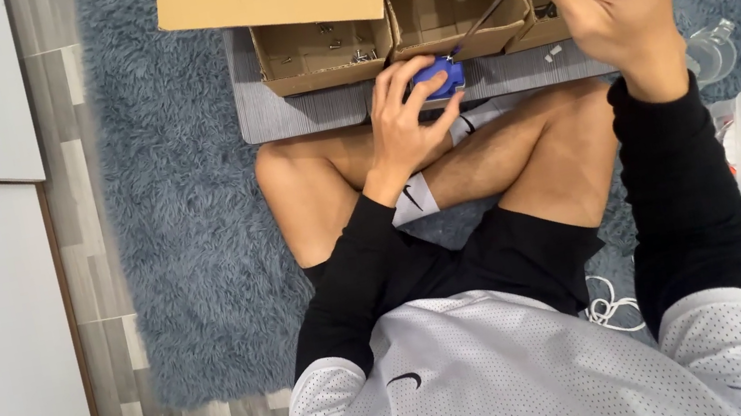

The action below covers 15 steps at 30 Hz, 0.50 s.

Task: The person assembles a small electrical component by attaching a blue cover to a white base. They use a screwdriver to secure the cover with screws, then inspect the finished unit.

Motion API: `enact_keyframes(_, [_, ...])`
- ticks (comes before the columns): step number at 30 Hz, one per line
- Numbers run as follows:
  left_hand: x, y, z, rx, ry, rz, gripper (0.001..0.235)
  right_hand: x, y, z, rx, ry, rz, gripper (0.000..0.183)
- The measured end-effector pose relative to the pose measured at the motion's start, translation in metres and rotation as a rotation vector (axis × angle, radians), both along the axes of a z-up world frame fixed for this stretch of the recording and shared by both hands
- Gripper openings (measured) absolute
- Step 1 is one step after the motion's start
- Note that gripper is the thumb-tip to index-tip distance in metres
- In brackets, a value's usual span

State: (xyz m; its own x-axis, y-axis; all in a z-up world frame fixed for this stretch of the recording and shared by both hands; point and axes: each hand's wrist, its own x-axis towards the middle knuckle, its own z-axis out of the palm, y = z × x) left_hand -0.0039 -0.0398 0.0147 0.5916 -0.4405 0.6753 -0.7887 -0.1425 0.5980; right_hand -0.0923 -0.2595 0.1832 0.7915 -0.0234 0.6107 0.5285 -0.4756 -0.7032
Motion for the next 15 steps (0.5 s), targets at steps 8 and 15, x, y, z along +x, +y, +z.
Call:
enact_keyframes(8, [-0.002,-0.001,-0.009,-0.008,0.016,0.004,0.030,0.010,0.007,0.021,-0.081,0.092,0.100,0.063])
enact_keyframes(15, [-0.003,-0.001,-0.014,-0.027,0.038,0.009,0.034,0.029,0.005,0.013,-0.333,-0.054,-0.050,0.072])
